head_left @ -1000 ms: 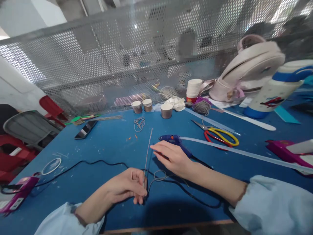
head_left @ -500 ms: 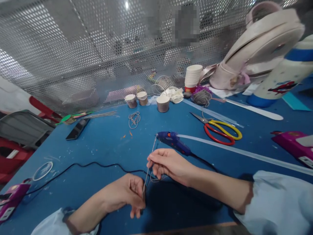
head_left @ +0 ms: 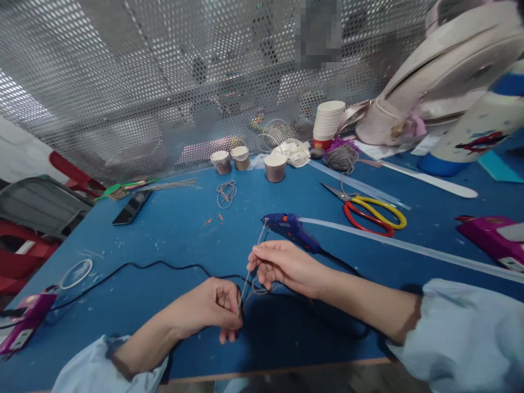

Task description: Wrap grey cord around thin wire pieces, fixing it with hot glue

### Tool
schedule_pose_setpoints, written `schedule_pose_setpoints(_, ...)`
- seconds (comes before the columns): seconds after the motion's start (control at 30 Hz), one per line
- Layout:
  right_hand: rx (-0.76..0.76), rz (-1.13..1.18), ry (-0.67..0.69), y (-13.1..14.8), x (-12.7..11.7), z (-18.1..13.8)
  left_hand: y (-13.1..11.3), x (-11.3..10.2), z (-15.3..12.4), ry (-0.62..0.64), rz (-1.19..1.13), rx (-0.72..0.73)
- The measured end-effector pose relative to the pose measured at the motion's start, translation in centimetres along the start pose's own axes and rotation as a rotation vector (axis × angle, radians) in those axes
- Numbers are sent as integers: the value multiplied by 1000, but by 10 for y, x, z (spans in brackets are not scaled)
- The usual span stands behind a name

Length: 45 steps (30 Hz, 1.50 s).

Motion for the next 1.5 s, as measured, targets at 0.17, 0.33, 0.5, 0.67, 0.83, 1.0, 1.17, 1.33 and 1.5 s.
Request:
schedule_pose_setpoints(0.17,-8,-118,7,3,3,-3,-4,-3,1,-11,-111,48)
schedule_pose_setpoints(0.33,30,-655,69,19,8,-22,-11,-9,3,-76,-158,149)
schedule_pose_setpoints(0.5,-206,-1319,80,50,-13,-51,-22,-19,7,-204,-165,264)
schedule_pose_setpoints(0.67,-107,-1731,-348,58,-67,-57,-32,-30,15,-297,-196,364)
schedule_pose_setpoints(0.83,12,-1826,-502,57,-91,-42,-37,-31,19,-346,-208,395)
schedule_pose_setpoints(1.0,-69,-1689,-456,52,-78,-19,-40,-27,23,-389,-188,380)
schedule_pose_setpoints(1.17,-195,-1476,-500,46,-71,-13,-40,-25,33,-368,-210,347)
schedule_pose_setpoints(1.33,-172,-1117,-350,40,-64,-21,-39,-22,38,-350,-253,334)
schedule_pose_setpoints(1.5,-96,-1093,-236,27,-52,-27,-36,-22,35,-346,-303,342)
Point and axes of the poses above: each hand's wrist, its own z-axis towards the middle knuckle, its own x-axis out of the palm, y = z × x, the point moved 2 cm from there along z, towards the middle knuckle, and after that the axes turned 12 degrees about -z, right-handed, at the moved point
